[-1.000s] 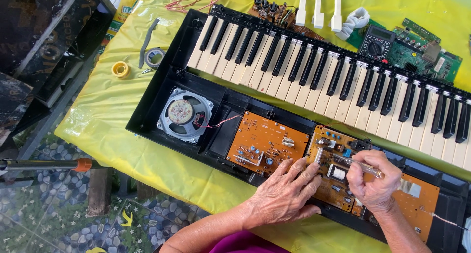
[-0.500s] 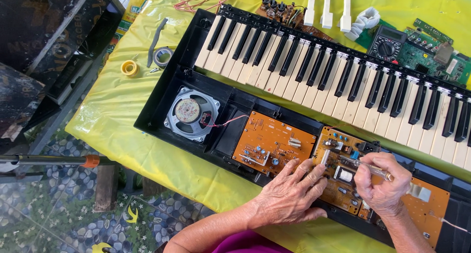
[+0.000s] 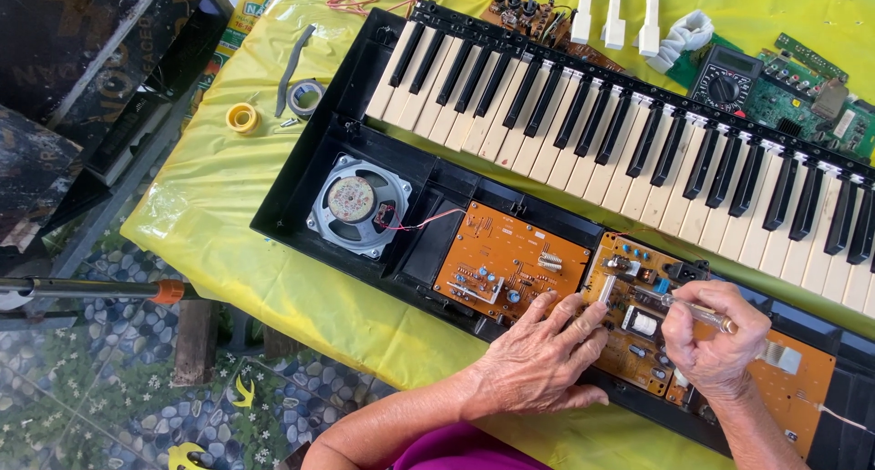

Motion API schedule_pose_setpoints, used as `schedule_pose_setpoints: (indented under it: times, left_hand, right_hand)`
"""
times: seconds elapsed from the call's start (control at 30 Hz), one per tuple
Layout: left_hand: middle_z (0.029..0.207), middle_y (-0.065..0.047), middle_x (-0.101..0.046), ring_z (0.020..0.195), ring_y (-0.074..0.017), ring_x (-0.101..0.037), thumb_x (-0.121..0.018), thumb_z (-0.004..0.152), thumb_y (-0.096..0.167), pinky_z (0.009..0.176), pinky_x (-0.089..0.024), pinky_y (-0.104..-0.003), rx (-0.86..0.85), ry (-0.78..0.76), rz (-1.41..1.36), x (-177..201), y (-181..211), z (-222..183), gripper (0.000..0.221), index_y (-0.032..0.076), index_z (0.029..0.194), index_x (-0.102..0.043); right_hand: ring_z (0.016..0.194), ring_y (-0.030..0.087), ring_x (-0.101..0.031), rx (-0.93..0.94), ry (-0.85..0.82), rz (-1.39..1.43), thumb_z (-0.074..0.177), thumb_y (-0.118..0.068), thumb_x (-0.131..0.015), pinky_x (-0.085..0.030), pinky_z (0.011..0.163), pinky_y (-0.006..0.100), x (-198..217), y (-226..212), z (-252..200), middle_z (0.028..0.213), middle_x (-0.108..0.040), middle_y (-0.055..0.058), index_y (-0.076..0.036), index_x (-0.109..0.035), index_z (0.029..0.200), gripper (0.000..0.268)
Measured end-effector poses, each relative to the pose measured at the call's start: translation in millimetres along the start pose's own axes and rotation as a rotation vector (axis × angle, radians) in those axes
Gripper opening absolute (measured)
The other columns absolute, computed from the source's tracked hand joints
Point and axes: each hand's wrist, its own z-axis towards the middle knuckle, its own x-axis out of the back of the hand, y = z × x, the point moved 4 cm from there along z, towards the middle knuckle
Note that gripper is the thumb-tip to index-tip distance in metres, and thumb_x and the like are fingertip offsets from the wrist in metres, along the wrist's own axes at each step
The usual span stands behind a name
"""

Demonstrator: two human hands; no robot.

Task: Repairing an electronic keyboard by removing screws from a circuit board and soldering components.

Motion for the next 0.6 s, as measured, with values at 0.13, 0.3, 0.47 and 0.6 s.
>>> schedule_pose_setpoints:
  times: [0.13,0.3,0.47,0.6]
  left_hand:
    - [0.146,-0.021,-0.060,0.131,-0.0408,-0.057,-0.050,0.097,0.058,0.113,-0.042,-0.056,0.001,-0.007,0.000,-1.5,-1.1,-0.1,0.067,0.000,0.126,-0.067]
    - [0.146,-0.021,-0.059,0.128,-0.0402,-0.055,-0.053,0.095,0.059,0.110,-0.042,-0.056,0.000,-0.044,-0.007,-5.4,-1.9,0.1,0.067,-0.001,0.122,-0.067]
    - [0.147,-0.020,-0.057,0.128,-0.0391,-0.055,-0.054,0.096,0.059,0.109,-0.042,-0.055,-0.016,-0.060,0.019,-5.3,-2.0,0.9,0.066,0.001,0.123,-0.067]
    - [0.150,-0.021,-0.053,0.131,-0.0391,-0.053,-0.057,0.096,0.060,0.111,-0.040,-0.054,-0.012,-0.090,0.022,-4.3,-1.5,3.3,0.066,-0.001,0.120,-0.066]
  right_hand:
    - [0.071,0.033,-0.060,0.043,0.037,-0.051,0.103,-0.008,-0.056,-0.049,0.062,0.039,-1.5,1.3,-1.3,0.090,-0.060,0.029,0.002,-0.032,0.118,0.031]
    - [0.076,0.032,-0.065,-0.031,0.035,-0.017,0.100,0.000,-0.060,-0.051,0.066,0.037,-0.7,-7.9,2.8,0.090,-0.064,0.026,0.008,-0.038,0.115,0.027]
    - [0.054,0.018,-0.058,-0.174,0.080,0.045,0.090,0.013,-0.059,-0.043,0.047,0.031,-1.1,-8.1,12.7,0.075,-0.063,0.018,0.009,-0.052,0.106,0.018]
    - [0.046,0.011,-0.054,-0.214,0.073,0.343,0.095,0.016,-0.057,-0.044,0.041,0.023,-7.7,-5.3,12.4,0.066,-0.056,0.009,0.011,-0.057,0.100,0.008]
